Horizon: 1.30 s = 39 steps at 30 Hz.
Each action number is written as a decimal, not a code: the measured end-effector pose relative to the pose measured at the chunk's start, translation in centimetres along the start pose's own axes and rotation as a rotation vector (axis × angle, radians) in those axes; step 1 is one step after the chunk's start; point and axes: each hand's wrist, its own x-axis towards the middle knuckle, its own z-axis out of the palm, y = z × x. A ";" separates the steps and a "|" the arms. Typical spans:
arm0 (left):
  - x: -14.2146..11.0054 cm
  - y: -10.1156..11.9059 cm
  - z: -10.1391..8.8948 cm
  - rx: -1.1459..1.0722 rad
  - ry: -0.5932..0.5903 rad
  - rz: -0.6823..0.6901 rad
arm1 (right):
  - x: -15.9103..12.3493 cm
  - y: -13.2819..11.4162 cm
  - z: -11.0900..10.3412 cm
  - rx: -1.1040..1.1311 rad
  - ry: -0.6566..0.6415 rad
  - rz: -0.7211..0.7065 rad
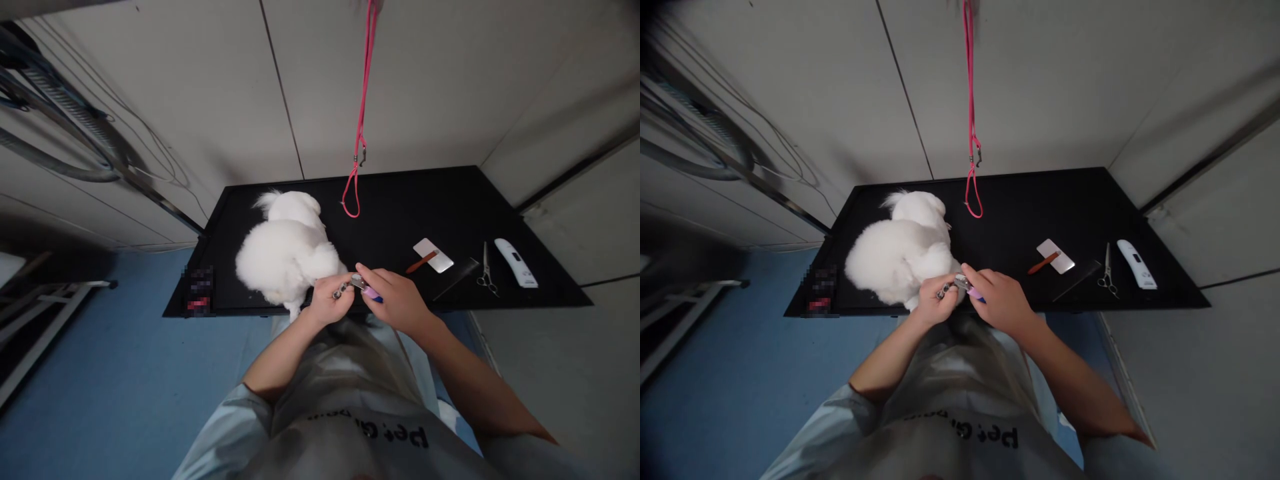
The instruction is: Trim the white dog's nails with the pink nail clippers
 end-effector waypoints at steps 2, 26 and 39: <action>0.0 -0.1 0.0 -0.003 -0.013 -0.007 | -0.1 0.1 0.2 -0.007 -0.008 0.033; -0.2 -0.7 -0.4 0.054 -0.290 -0.042 | -0.8 -0.4 -0.6 -0.161 -0.032 -0.008; 0.2 -0.8 -0.7 0.149 -0.437 -0.091 | -0.6 -1.8 -1.9 -0.511 -0.027 -0.168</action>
